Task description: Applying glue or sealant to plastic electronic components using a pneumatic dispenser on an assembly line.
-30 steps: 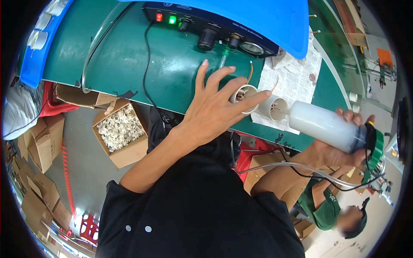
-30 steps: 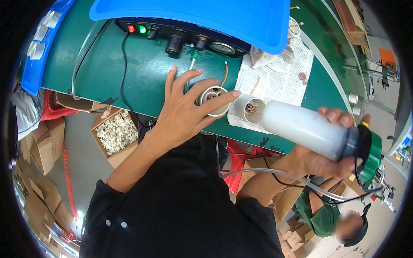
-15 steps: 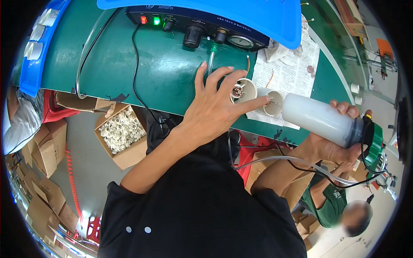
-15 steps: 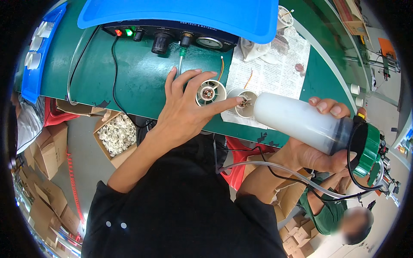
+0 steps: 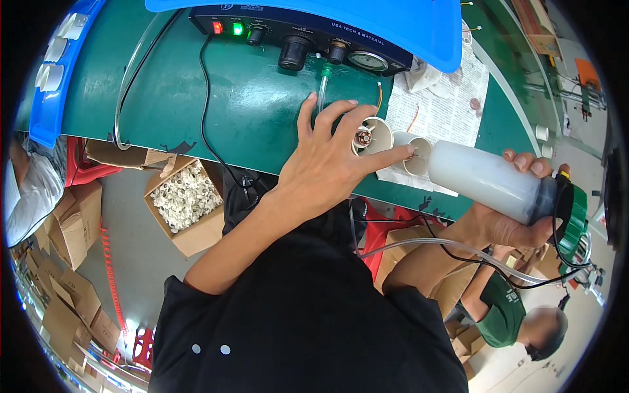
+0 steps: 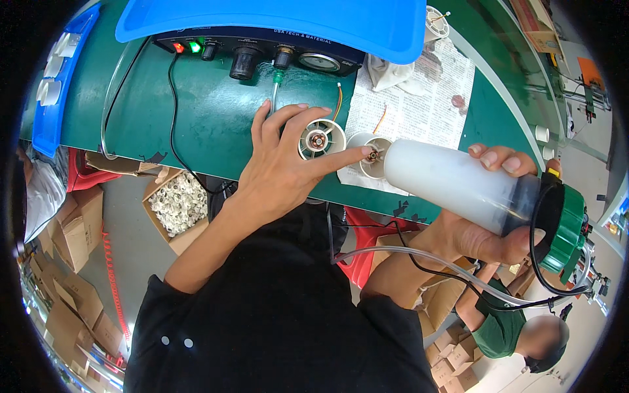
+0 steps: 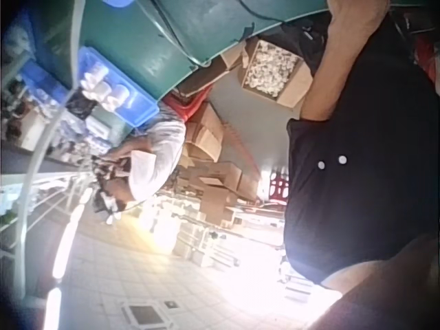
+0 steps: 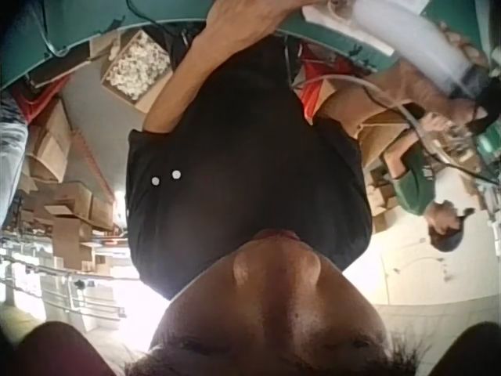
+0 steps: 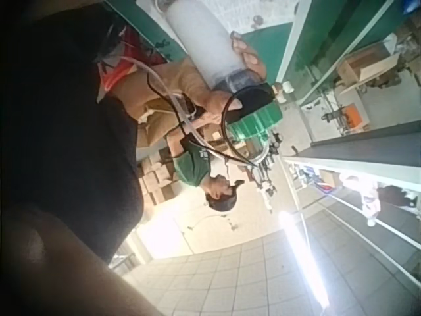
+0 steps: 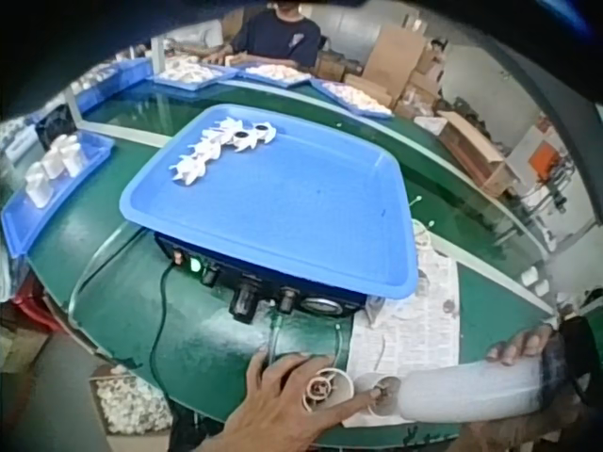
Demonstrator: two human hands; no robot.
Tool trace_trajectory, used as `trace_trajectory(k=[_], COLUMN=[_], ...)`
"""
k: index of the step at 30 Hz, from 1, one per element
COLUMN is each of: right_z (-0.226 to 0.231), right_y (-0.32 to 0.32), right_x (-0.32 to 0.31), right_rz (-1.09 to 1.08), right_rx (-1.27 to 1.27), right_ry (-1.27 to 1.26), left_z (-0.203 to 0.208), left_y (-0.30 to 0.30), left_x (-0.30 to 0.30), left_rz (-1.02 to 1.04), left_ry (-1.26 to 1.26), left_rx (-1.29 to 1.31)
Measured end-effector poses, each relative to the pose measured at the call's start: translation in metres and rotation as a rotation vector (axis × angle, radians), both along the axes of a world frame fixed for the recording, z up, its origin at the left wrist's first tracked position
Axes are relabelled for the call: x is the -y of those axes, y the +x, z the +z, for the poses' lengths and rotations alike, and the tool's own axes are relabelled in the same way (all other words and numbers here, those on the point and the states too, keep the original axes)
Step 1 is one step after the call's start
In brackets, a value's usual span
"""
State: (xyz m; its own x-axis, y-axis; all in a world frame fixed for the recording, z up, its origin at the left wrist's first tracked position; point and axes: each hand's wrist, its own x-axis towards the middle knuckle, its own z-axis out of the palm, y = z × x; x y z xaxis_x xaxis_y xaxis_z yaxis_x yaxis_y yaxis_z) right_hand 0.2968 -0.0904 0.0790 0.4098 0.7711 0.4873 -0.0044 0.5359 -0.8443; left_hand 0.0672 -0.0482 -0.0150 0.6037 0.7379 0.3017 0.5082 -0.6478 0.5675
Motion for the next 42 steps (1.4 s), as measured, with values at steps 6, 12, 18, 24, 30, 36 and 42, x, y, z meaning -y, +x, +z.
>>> trace_trajectory(k=[6,12,18,24,30,36,42], right_z=[0.001,0.001,-0.003,0.013,0.055,-0.008,-0.017], right_y=[0.001,0.001,0.0,0.011,0.06,0.057,0.05], right_x=[0.0,0.001,0.007,0.019,0.031,-0.005,-0.019], right_rz=[0.0,-0.034,-0.049,-0.009,-0.295,-0.518,-0.52], right_rx=[0.018,-0.004,-0.027,-0.081,-0.048,0.951,1.287], right_ry=[-0.004,-0.003,0.006,0.119,-0.422,-1.085,-1.185], left_z=[0.0,0.002,0.001,0.007,0.0,-0.013,-0.003], left_y=[0.0,0.0,0.001,-0.006,-0.013,-0.022,-0.026], left_x=[-0.002,-0.001,0.003,-0.003,-0.014,-0.007,-0.007], left_rz=[0.001,-0.005,-0.006,-0.006,0.129,0.145,0.156], left_ry=[-0.003,0.002,-0.013,-0.029,-0.163,-0.204,-0.317], left_rx=[0.004,-0.018,-0.008,0.063,0.381,0.733,0.729])
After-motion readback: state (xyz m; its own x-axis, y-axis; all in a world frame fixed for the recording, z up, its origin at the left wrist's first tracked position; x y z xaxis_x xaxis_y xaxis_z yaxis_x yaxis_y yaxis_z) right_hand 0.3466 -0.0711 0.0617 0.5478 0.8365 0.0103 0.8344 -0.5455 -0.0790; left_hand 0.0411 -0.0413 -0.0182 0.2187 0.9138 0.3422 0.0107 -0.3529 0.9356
